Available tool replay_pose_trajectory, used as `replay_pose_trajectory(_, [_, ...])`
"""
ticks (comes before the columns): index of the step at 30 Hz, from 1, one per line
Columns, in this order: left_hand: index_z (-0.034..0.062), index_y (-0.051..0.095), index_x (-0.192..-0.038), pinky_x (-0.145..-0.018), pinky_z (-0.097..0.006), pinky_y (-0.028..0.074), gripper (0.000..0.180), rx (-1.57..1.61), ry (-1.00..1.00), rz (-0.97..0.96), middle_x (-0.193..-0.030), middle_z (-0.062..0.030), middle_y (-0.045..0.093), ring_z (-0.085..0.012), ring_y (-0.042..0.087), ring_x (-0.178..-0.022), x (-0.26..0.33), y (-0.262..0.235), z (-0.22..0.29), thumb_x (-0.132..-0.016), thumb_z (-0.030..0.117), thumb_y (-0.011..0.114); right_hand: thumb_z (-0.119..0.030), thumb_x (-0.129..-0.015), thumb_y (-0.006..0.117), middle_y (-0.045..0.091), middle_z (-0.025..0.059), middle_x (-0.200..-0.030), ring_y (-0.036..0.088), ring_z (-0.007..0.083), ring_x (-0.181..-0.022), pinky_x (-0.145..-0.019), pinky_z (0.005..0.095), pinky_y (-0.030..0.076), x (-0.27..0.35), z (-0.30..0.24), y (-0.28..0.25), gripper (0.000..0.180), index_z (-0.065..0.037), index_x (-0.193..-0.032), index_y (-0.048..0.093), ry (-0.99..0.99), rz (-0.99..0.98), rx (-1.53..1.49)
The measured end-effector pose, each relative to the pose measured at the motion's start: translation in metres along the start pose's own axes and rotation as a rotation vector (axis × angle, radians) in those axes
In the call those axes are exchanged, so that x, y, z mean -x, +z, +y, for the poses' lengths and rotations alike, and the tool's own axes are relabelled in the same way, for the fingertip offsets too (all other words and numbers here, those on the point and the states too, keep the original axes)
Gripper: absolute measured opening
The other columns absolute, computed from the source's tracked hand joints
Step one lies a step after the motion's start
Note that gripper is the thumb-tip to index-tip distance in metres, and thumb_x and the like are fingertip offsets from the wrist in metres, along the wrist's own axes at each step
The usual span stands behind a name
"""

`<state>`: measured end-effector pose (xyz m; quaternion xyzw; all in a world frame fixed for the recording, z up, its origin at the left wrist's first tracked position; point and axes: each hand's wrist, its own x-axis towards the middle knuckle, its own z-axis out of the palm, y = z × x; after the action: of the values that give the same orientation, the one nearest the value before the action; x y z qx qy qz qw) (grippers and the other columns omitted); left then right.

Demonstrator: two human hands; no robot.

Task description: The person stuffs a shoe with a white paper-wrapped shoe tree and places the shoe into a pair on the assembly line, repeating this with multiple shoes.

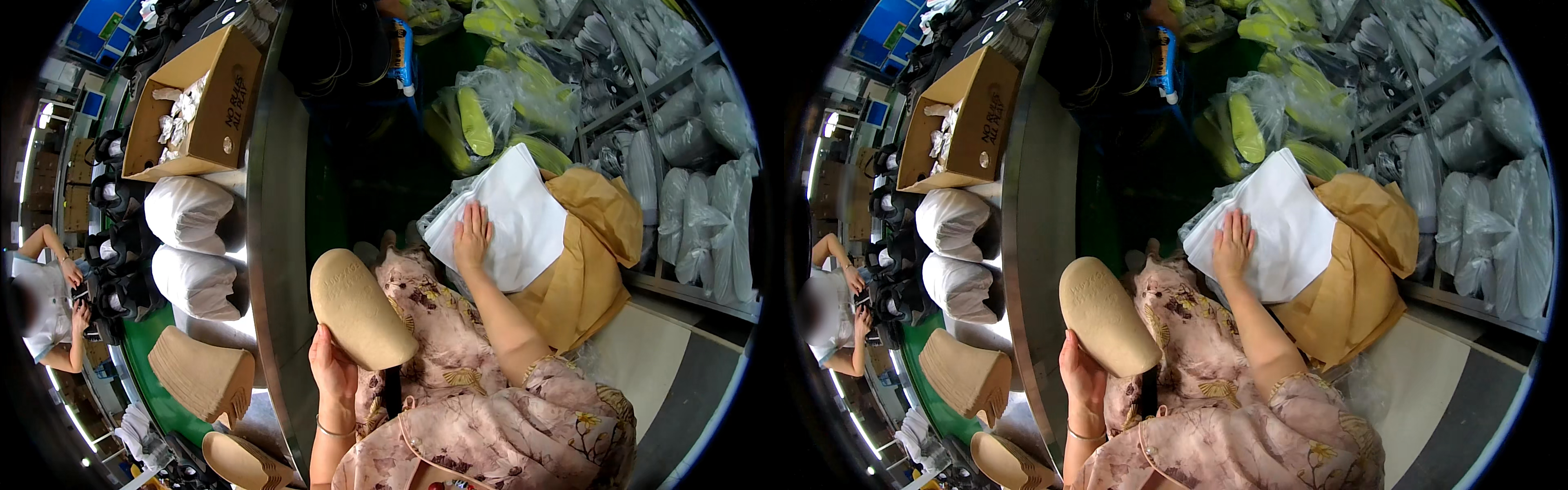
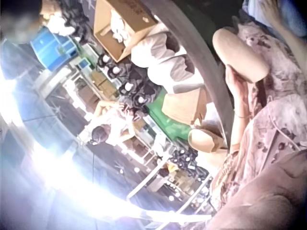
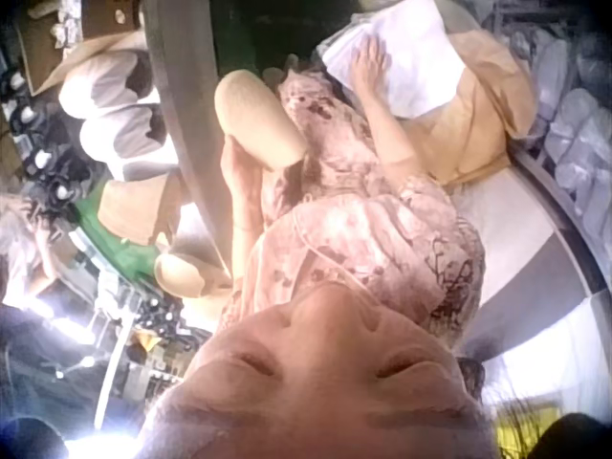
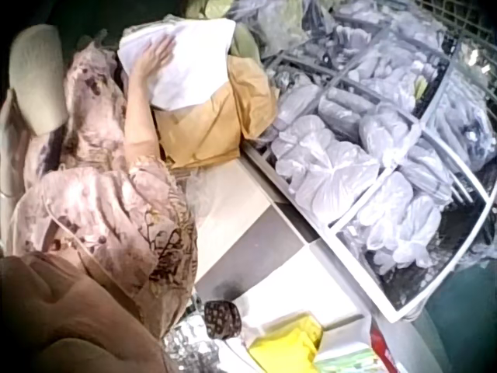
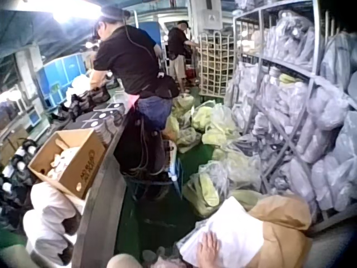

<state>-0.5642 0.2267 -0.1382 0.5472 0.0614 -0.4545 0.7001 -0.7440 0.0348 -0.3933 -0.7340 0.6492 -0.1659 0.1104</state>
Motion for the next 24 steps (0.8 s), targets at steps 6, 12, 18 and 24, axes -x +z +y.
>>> replay_pose_trajectory(6, [-0.0004, 0.055, -0.109, -0.087, -0.028, 0.044, 0.031, -0.033, -0.053, -0.031, -0.103, -0.0064, 0.062, -0.0150, 0.058, -0.096, -0.001, 0.015, -0.001, -0.095, 0.025, 0.046, -0.015, -0.089, 0.049, 0.047, 0.0072, -0.134, 0.032, 0.0255, -0.131, -0.108, 0.0397, 0.021, -0.004, 0.021, -0.003, 0.031, -0.008, -0.119, 0.056, 0.015, 0.068, -0.382])
replay_pose_trajectory(12, [0.0023, 0.059, -0.101, -0.079, -0.024, 0.044, 0.024, -0.144, -0.056, -0.058, -0.094, -0.0013, 0.062, -0.0089, 0.056, -0.085, -0.013, 0.003, -0.018, -0.094, 0.024, 0.051, -0.012, -0.092, 0.050, 0.047, 0.0092, -0.133, 0.035, 0.0201, -0.128, -0.105, 0.0306, 0.025, -0.018, 0.003, -0.084, 0.031, 0.002, -0.119, 0.054, 0.231, -0.322, -1.303])
replay_pose_trajectory(18, [0.0070, 0.058, -0.092, -0.072, -0.020, 0.041, 0.016, -0.074, 0.045, -0.141, -0.086, 0.0040, 0.058, -0.0046, 0.050, -0.079, -0.027, 0.021, -0.057, -0.095, 0.021, 0.050, -0.008, -0.090, 0.052, 0.038, 0.0122, -0.140, 0.024, 0.0227, -0.134, -0.108, 0.0351, 0.022, 0.027, -0.056, -0.196, 0.026, -0.001, -0.115, 0.058, -0.026, -0.656, -1.424])
replay_pose_trajectory(24, [0.0052, 0.055, -0.101, -0.077, -0.028, 0.050, 0.012, 0.136, 0.056, -0.311, -0.102, -0.0072, 0.061, -0.0160, 0.060, -0.089, -0.019, 0.010, -0.064, -0.091, 0.008, 0.050, -0.017, -0.085, 0.059, 0.038, 0.0202, -0.136, 0.024, 0.0384, -0.133, -0.104, 0.0482, 0.025, 0.086, -0.143, -0.263, 0.015, -0.007, -0.095, 0.065, -0.750, -0.387, -0.615])
